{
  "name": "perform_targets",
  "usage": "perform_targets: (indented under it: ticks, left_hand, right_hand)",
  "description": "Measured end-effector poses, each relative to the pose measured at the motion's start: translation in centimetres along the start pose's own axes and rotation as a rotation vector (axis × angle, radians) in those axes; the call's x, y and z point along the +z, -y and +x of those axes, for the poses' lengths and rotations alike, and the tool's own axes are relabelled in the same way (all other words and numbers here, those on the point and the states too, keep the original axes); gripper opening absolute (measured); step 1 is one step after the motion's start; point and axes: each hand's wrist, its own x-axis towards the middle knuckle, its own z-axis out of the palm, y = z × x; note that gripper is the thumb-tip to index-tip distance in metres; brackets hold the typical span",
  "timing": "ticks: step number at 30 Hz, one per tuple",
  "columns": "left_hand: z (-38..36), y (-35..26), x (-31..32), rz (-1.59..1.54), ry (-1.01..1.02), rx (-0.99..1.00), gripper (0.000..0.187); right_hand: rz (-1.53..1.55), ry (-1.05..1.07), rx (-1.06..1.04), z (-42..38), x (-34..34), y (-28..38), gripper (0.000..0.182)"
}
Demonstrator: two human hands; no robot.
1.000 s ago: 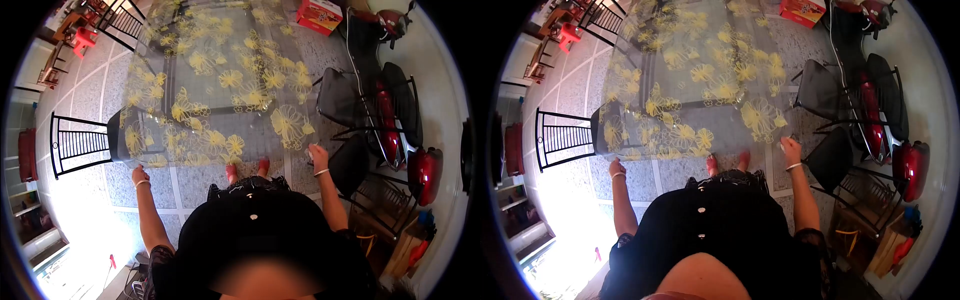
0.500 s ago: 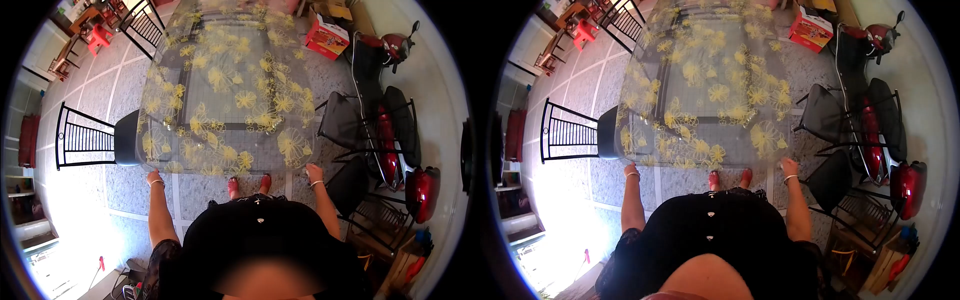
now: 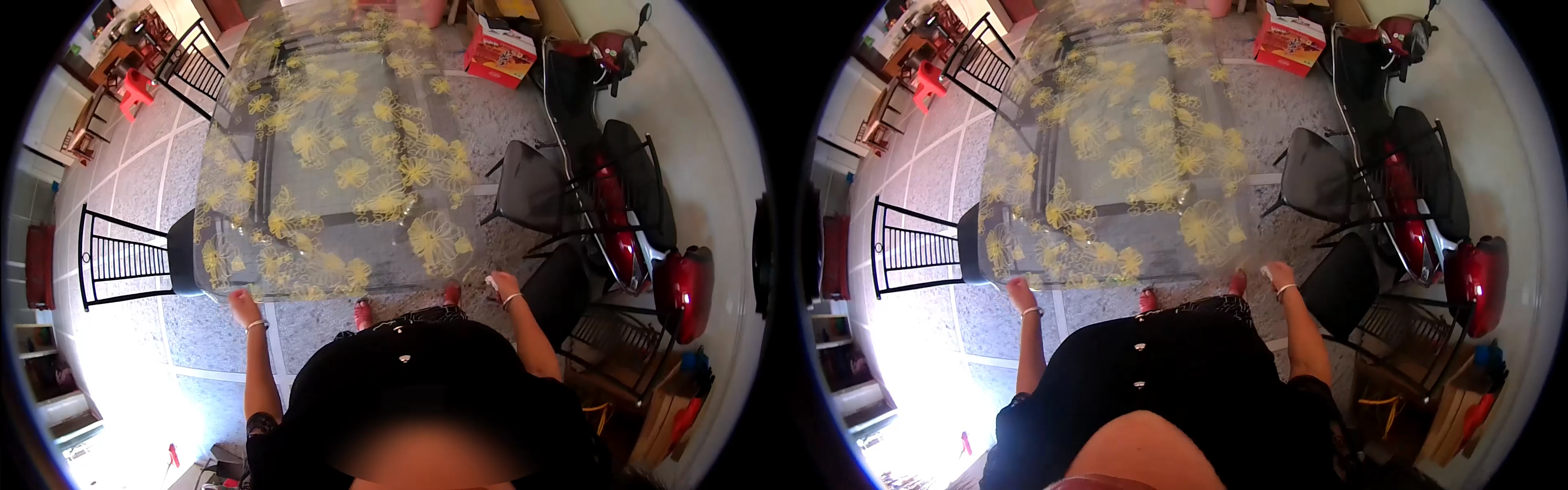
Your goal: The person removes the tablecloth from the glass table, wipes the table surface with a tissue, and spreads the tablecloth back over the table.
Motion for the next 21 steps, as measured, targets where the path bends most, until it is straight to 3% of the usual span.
perform_targets:
  ticks: [2,3,4,5,6,10,13,15,21]
  left_hand:
    - [-3.9,-5.0,3.1,-0.071,0.106,0.419,0.015]
    - [-6.8,-9.4,4.1,-0.188,0.275,0.321,0.017]
    - [-9.2,-12.7,6.0,-0.231,0.322,0.393,0.017]
    - [-11.2,-15.2,8.6,-0.257,0.448,0.333,0.016]
    - [-13.6,-19.7,9.4,-0.066,0.568,0.287,0.017]
    - [-21.2,-27.9,15.9,0.157,0.729,0.484,0.029]
    - [-23.7,-31.2,16.3,0.274,0.727,0.429,0.041]
    - [-23.6,-30.2,17.6,0.23,0.711,0.376,0.045]
    - [-23.4,-29.1,18.5,0.238,0.688,0.331,0.046]
  right_hand:
    - [0.083,-0.002,-0.042,2.7,-2.3,0.5,0.019]
    - [0.153,0.024,-0.075,4.9,-3.3,0.4,0.018]
    - [0.221,0.051,-0.106,7.0,-4.4,0.2,0.017]
    - [0.211,0.079,-0.157,8.7,-5.3,-0.2,0.016]
    - [0.198,0.107,-0.222,10.9,-5.8,0.1,0.015]
    - [-0.072,0.194,-0.578,14.7,-8.0,4.8,0.017]
    - [-0.171,0.131,-0.908,16.0,-7.5,8.2,0.02]
    - [-0.225,0.183,-0.905,14.4,-5.9,12.6,0.026]
    - [-0.307,0.599,-1.347,7.3,4.3,23.4,0.025]
